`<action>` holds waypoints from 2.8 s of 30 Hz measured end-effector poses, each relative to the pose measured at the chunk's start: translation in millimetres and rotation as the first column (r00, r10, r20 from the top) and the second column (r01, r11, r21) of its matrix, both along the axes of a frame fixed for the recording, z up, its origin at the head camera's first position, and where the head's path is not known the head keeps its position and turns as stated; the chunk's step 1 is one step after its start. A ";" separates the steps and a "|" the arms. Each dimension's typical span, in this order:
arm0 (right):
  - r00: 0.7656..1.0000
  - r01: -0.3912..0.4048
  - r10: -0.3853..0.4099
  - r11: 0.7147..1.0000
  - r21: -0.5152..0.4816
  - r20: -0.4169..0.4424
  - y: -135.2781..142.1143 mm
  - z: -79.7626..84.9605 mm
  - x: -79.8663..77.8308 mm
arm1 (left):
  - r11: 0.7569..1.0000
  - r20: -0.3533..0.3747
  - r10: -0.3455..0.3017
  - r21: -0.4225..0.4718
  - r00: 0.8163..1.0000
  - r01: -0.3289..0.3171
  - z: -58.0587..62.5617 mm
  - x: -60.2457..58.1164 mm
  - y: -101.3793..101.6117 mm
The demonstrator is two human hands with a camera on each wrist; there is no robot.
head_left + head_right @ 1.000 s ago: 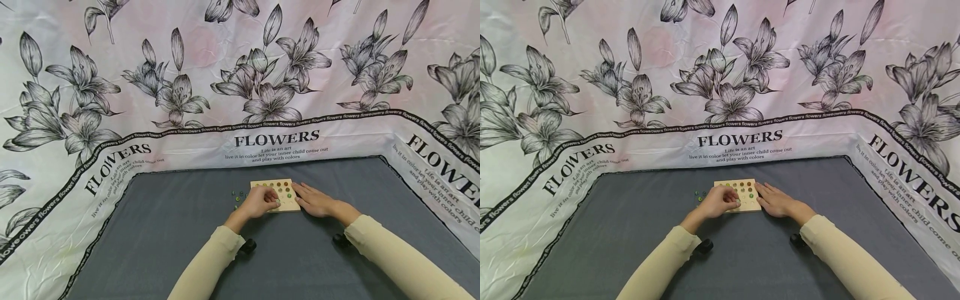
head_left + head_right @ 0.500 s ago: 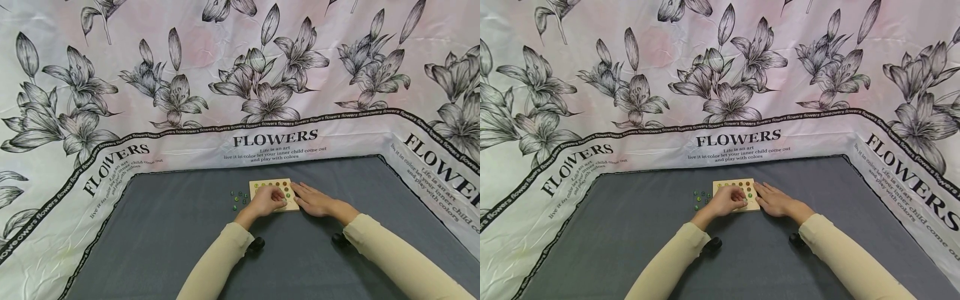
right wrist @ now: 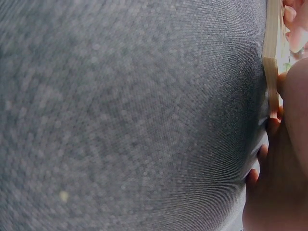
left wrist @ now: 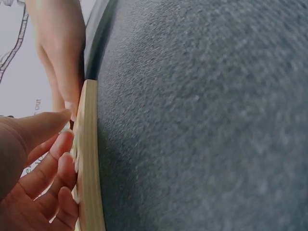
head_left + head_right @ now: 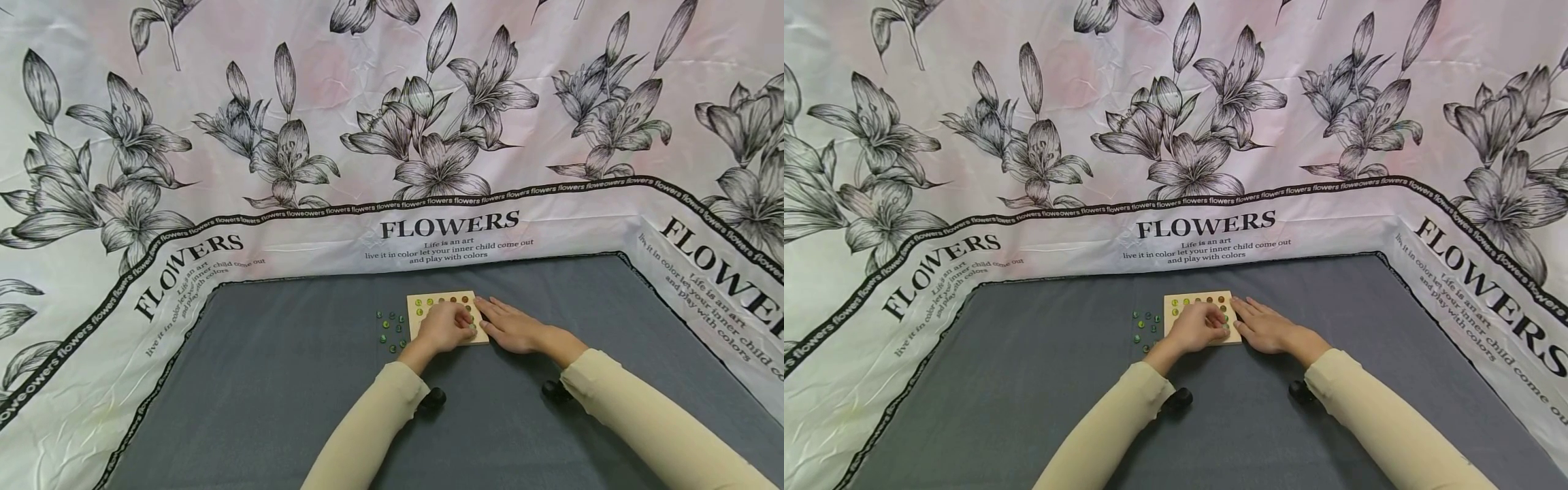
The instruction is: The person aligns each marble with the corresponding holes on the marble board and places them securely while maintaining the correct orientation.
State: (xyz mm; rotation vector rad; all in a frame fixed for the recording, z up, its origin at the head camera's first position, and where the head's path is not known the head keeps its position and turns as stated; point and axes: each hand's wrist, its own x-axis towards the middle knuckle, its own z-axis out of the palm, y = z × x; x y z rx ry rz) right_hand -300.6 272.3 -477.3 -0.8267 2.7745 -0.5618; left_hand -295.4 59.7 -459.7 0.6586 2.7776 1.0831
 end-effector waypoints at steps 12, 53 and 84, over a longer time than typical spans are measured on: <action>1.000 0.007 -0.007 1.000 0.011 0.009 -5.3 13.0 5.6 | 1.000 0.004 0.006 0.021 1.000 -0.006 -1.3 0.1 -0.8; 1.000 0.004 -0.004 0.999 0.044 -0.004 2.0 -8.2 -10.3 | 0.998 -0.059 0.054 0.046 0.997 -0.051 27.1 14.2 -132.6; 1.000 0.016 -0.016 1.000 0.023 0.000 2.0 -9.6 -7.5 | 0.999 -0.020 0.051 -0.003 0.999 -0.051 -3.5 19.6 -165.5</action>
